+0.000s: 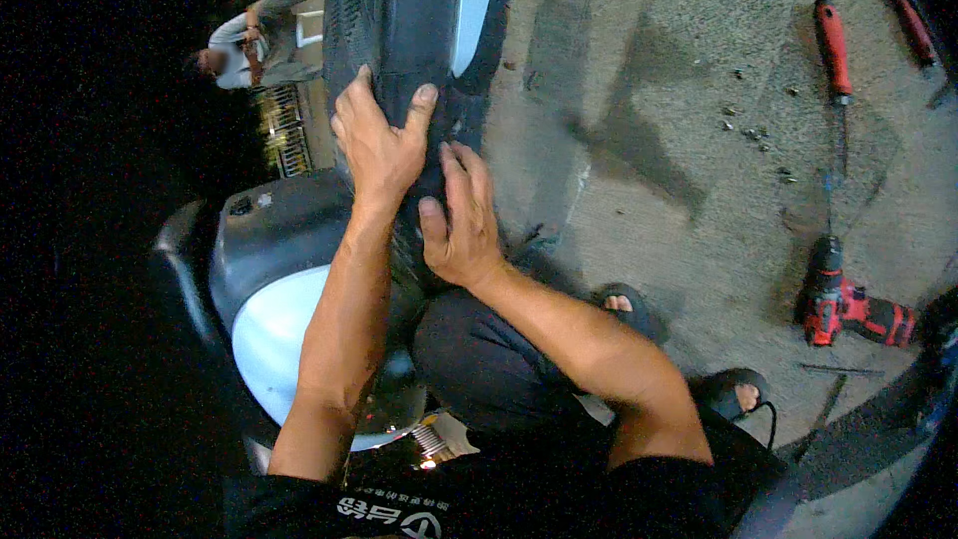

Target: The person uses a cordless drill to remove and reattach a black plastic footrest panel on a scooter. They repeatedly unscrew fasteners, detach the panel, inspect it, and then reattach it to the scooter body.

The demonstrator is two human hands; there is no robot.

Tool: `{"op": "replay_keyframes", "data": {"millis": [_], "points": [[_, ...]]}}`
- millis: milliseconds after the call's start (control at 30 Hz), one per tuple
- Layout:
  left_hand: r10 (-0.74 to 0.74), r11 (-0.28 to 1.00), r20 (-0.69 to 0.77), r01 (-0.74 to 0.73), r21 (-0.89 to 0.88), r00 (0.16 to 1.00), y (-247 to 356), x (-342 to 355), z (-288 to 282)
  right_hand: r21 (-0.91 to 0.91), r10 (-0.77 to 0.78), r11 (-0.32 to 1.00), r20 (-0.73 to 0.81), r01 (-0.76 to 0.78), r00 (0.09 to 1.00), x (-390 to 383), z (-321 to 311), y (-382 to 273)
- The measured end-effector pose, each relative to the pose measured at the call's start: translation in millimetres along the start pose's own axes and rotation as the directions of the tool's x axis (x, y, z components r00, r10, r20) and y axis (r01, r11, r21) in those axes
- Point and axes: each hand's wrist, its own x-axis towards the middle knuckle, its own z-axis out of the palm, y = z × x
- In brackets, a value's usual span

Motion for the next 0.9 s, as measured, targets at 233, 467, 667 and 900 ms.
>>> {"op": "replay_keyframes", "data": {"millis": [233,467,667,900], "points": [[-0.091,0.996,-0.015,0.091,-0.002,0.996,11,-1,-8,-0.487,0.038,0.810,0.599,0.326,0.800,49,-166,-8],[-0.115,0.993,0.069,0.114,0.017,0.991,10,2,-13,-0.925,0.395,0.265,0.362,0.272,0.844,28,-388,-97],[-0.052,0.995,0.147,0.039,0.091,0.988,27,-4,-25,-0.897,0.289,0.385,0.339,0.216,0.895,9,-431,-90],[0.056,0.997,0.146,-0.063,0.044,0.988,14,-21,-28,-0.588,0.188,0.751,0.625,0.299,0.757,47,-307,-59]]}}
